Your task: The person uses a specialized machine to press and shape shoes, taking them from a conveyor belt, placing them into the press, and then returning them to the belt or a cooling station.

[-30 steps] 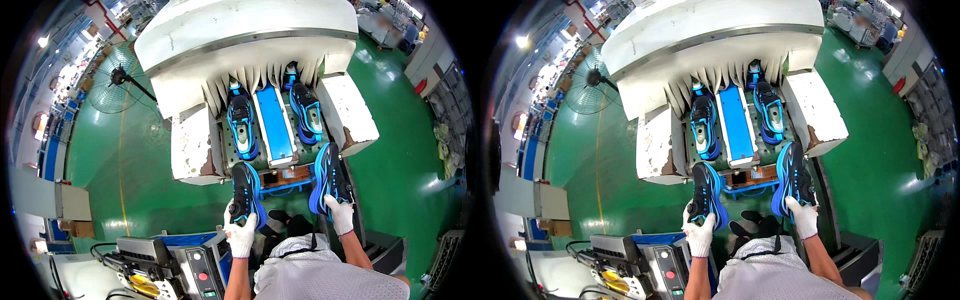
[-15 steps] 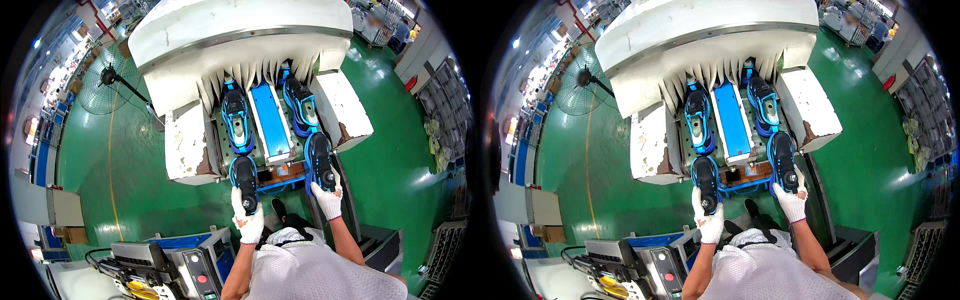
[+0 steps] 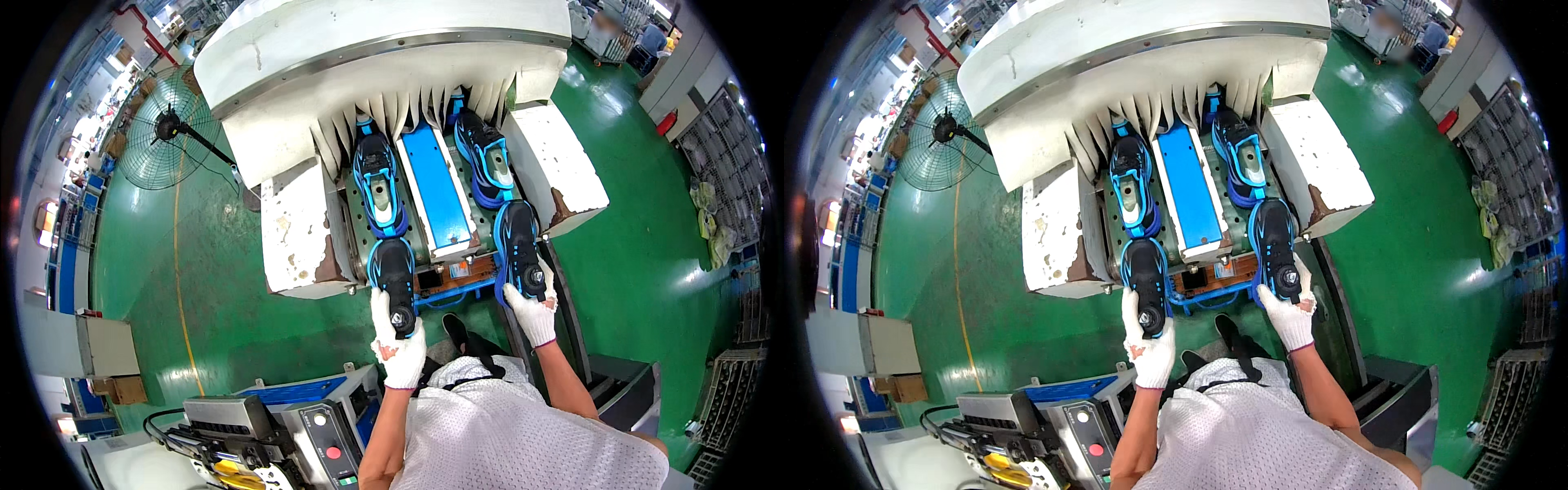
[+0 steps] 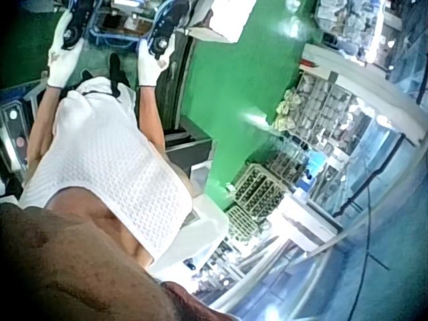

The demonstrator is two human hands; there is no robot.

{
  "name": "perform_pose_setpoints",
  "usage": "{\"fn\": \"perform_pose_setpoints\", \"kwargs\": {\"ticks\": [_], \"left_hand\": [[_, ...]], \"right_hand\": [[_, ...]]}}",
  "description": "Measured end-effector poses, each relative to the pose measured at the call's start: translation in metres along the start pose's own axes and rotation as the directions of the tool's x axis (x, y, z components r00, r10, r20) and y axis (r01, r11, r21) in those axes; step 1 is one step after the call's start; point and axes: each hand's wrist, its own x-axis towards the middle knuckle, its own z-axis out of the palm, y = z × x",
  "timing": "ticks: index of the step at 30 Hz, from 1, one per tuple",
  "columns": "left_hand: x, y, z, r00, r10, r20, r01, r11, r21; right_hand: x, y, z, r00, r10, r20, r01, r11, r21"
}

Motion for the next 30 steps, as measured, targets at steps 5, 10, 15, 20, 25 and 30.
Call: {"fn": "perform_pose_setpoints", "kwargs": {"ticks": [5,10,15,20,25,30], "left_hand": [[0.008,0.016,-0.003,1.0,-0.028,0.004,0.028,0.998,-0.054],[0.009,0.001,0.001,0.988,0.145,-0.044,-0.145,0.989,0.002],[0.013,0.001,0.002,0.985,0.169,-0.032,-0.169,0.986,0.009],[0.016,0.0,0.001,0.982,0.184,-0.03,-0.184,0.983,0.009],[0.02,-0.002,0.003,0.973,0.224,-0.047,-0.222,0.974,0.035],[0.023,0.004,0.004,0.979,0.194,-0.063,-0.194,0.981,0.013]], "right_hand": [[0.003,0.008,0.002,0.998,-0.049,0.024,0.048,0.996,0.073],[0.004,0.014,0.005,0.998,-0.022,0.06,0.012,0.987,0.16],[0.005,0.001,0.002,0.999,-0.028,0.044,0.025,0.999,0.048],[0.006,-0.005,0.005,0.999,-0.014,0.032,0.012,0.997,0.074],[0.01,0.003,0.006,0.998,-0.065,0.023,0.064,0.997,0.041],[0.012,0.004,0.007,0.998,-0.032,0.056,0.024,0.991,0.135]]}}
